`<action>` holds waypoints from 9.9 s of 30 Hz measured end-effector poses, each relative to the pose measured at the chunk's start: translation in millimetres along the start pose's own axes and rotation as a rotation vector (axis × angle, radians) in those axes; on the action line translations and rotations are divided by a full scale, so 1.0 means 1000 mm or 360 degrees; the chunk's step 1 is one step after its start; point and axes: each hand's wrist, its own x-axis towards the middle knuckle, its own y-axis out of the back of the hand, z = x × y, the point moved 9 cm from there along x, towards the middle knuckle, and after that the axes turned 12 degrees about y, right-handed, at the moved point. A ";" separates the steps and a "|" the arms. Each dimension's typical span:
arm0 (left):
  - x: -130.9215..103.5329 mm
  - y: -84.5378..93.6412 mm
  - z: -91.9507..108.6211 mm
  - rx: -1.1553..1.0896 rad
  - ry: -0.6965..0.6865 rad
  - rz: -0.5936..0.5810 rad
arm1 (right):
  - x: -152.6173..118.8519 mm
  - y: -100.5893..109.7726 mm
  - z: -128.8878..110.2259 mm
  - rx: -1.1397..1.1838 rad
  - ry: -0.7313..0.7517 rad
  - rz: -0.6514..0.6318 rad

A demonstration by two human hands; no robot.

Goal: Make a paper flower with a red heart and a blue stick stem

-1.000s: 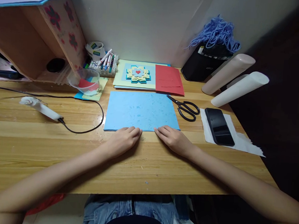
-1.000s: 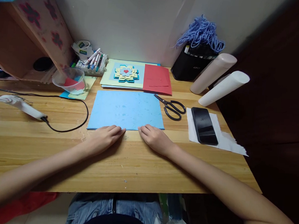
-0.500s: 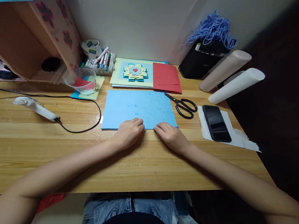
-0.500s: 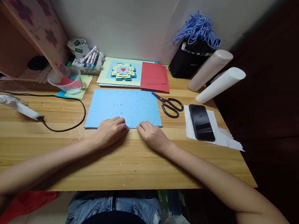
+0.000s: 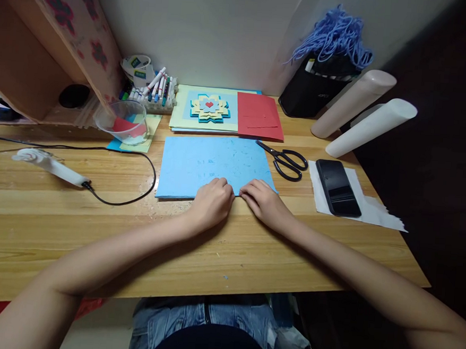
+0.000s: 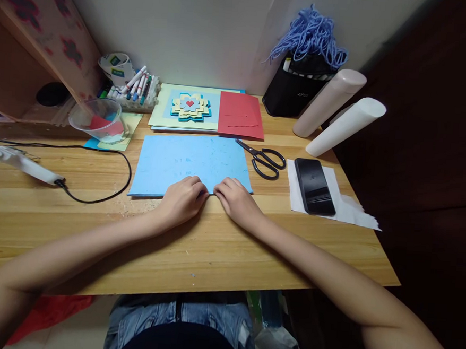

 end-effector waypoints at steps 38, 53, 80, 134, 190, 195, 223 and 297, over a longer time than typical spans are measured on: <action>0.051 -0.004 -0.019 0.0114 0.0259 -0.0782 | -0.017 0.015 0.077 0.0103 -0.0959 -0.0356; 0.053 -0.005 -0.020 0.0177 0.0265 -0.0827 | -0.028 0.025 0.105 -0.0106 -0.1024 -0.0601; 0.042 0.000 -0.018 0.0082 0.0282 -0.0636 | -0.004 0.001 -0.019 -0.0247 0.0362 -0.0101; -0.067 0.023 -0.093 0.0338 -0.0104 0.0178 | 0.001 -0.015 -0.045 -0.1049 0.0329 -0.0129; -0.056 0.021 -0.066 0.0717 -0.0399 0.0003 | 0.027 -0.028 -0.058 -0.0736 0.0651 -0.0167; -0.058 0.023 -0.048 0.0843 -0.0613 0.0013 | 0.025 -0.029 -0.054 -0.0763 0.0644 -0.0119; -0.034 0.018 -0.081 0.0626 -0.0011 -0.0011 | 0.036 -0.023 -0.009 0.0241 0.0180 0.0082; -0.036 0.024 -0.047 0.0786 -0.0297 -0.0055 | 0.020 -0.005 0.015 0.0187 0.0075 0.0005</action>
